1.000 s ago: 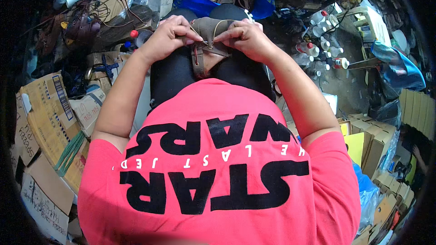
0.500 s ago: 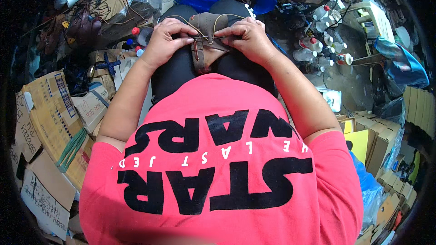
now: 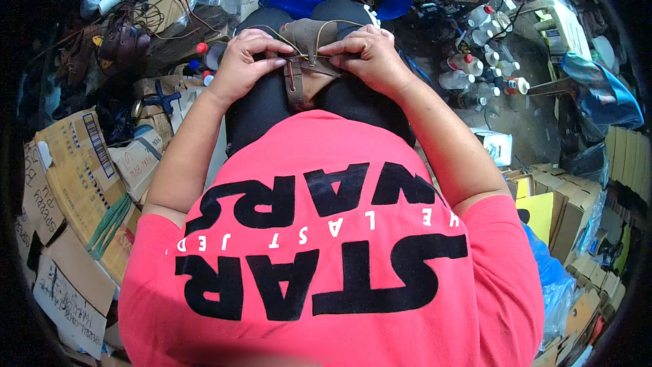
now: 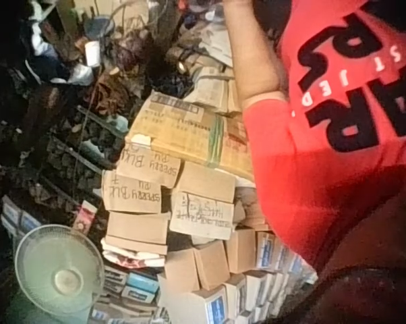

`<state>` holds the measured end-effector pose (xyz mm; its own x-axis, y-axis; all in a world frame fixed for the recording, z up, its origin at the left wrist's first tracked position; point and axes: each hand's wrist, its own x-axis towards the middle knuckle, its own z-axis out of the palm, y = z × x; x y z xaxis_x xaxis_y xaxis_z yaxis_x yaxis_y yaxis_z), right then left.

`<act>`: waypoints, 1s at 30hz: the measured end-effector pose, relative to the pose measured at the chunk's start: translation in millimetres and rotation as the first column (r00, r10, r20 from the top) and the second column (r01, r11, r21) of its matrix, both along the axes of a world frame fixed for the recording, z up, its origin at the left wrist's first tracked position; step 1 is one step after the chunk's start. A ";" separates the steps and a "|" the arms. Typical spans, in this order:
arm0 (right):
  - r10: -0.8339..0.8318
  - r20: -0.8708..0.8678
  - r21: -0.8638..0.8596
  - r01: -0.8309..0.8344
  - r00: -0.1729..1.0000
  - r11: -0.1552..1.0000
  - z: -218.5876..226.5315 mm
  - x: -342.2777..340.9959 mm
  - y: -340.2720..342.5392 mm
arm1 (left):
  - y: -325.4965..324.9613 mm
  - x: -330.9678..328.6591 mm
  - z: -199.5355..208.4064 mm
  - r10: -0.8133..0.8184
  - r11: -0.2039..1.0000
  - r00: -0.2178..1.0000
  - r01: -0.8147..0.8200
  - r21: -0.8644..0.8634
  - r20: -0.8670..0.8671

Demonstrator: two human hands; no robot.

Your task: Stitching leather pieces of a shoe by hand with needle and thread.

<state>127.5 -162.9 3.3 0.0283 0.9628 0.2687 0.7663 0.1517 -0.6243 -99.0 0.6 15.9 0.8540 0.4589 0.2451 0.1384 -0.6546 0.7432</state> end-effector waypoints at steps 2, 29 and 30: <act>-0.027 -0.029 -0.030 0.026 0.999 0.999 -0.6 -2.1 -0.5 | -4.0 0.3 1.0 0.029 0.999 1.000 -0.029 -0.012 -0.005; -0.193 -0.205 -0.164 0.160 0.960 0.973 14.6 -14.2 10.0 | -16.5 21.8 9.4 0.105 0.984 0.994 -0.102 0.143 -0.013; -0.137 -0.206 -0.085 0.122 0.969 0.989 18.3 -11.2 6.3 | -15.5 18.2 12.1 0.068 0.982 0.998 -0.069 0.175 0.007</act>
<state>116.2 -156.6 21.5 0.2023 0.9636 0.1747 0.6265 0.0098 -0.7793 -80.8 -14.8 28.0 0.8217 0.4664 0.3275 0.1868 -0.7633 0.6184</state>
